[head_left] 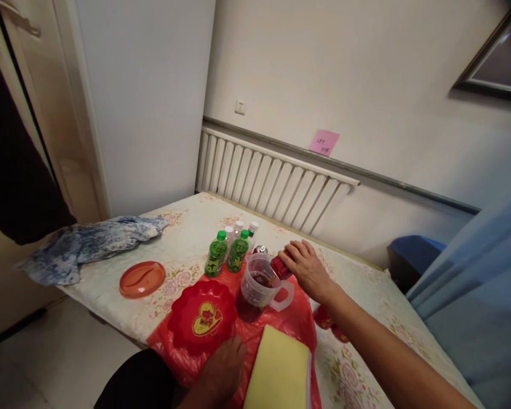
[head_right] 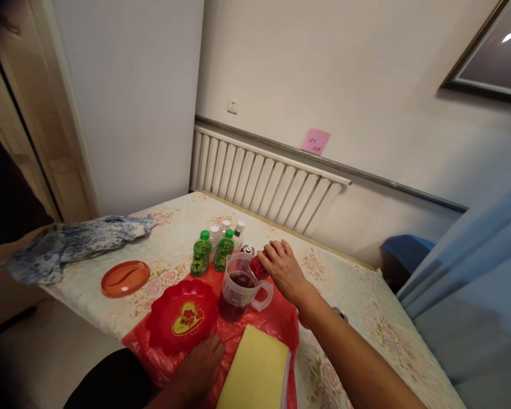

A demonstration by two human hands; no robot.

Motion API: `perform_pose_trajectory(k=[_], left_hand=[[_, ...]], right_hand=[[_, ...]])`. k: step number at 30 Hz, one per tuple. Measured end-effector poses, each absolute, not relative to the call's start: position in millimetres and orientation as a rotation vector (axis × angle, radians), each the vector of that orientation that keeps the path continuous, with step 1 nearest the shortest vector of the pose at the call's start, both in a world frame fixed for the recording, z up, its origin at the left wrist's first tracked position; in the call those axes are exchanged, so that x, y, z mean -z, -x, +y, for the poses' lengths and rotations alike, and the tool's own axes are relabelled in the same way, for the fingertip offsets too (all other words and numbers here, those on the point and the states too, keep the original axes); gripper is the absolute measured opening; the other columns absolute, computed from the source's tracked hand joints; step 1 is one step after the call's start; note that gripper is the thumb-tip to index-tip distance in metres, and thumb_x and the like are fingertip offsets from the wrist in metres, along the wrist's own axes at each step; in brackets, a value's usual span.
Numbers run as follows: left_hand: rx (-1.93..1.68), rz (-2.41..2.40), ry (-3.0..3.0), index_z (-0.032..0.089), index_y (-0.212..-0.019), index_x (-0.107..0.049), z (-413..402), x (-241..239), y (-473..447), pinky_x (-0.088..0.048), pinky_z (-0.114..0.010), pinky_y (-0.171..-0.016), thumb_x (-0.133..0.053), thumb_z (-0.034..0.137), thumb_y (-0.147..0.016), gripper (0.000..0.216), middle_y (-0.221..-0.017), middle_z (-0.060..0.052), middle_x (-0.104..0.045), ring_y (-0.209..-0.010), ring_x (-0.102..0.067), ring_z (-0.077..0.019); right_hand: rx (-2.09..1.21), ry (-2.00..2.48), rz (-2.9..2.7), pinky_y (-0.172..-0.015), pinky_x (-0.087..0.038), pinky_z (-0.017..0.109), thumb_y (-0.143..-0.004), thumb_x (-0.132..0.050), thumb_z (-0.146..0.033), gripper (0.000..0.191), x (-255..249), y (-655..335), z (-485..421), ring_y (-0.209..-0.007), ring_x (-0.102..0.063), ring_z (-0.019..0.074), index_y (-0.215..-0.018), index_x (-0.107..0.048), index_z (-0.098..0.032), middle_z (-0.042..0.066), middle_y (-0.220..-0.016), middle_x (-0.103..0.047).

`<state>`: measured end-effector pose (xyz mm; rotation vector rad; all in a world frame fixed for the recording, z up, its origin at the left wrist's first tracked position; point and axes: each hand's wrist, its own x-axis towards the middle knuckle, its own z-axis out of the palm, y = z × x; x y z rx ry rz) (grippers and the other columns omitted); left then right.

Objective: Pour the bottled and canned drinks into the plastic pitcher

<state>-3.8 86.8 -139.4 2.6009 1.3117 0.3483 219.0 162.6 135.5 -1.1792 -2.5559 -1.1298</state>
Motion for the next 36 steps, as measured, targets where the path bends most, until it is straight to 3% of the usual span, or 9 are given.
perform_pose_trajectory(k=[8, 26, 32, 36], left_hand=[[-0.33, 1.307, -2.599, 0.015, -0.111, -0.061, 86, 136, 4, -0.047, -0.043, -0.097, -0.041, 0.001, -0.085, 0.036, -0.115, -0.011, -0.063, -0.107, -0.058, -0.0254], [-0.379, 1.334, -2.573, 0.017, -0.106, -0.062, 86, 136, 5, -0.048, -0.037, -0.094, -0.041, 0.002, -0.089, 0.031, -0.11, -0.008, -0.064, -0.102, -0.059, -0.0206], [-0.38, 1.329, -2.608, 0.017, -0.109, -0.061, 86, 140, 6, -0.047, -0.038, -0.097, -0.04, 0.001, -0.088, 0.034, -0.113, -0.008, -0.064, -0.104, -0.058, -0.0207], [-0.359, 1.329, -2.624, 0.018, -0.109, -0.062, 87, 137, 7, -0.048, -0.037, -0.096, -0.041, 0.001, -0.087, 0.035, -0.113, -0.007, -0.065, -0.104, -0.059, -0.0209]], right_hand=[[1.12, 1.189, -2.563, -0.108, -0.03, 0.051, -0.092, -0.05, -0.01, 0.037, -134, -218, 163, -0.12, -0.043, 0.0295, -0.127, -0.058, -0.019, 0.013, -0.119, -0.061], [1.017, 1.207, -2.527, -0.107, -0.031, 0.052, -0.091, -0.05, -0.01, 0.037, -127, -223, 167, -0.119, -0.044, 0.0294, -0.127, -0.058, -0.019, 0.014, -0.121, -0.06], [0.714, 1.246, -2.42, -0.104, -0.035, 0.05, -0.089, -0.054, -0.012, 0.04, -115, -236, 173, -0.118, -0.046, 0.0294, -0.129, -0.058, -0.018, 0.015, -0.123, -0.06], [0.164, 1.291, -2.134, -0.104, -0.037, 0.05, -0.071, -0.069, -0.014, 0.058, -99, -252, 182, -0.117, -0.049, 0.0304, -0.128, -0.059, -0.021, 0.012, -0.126, -0.06]])
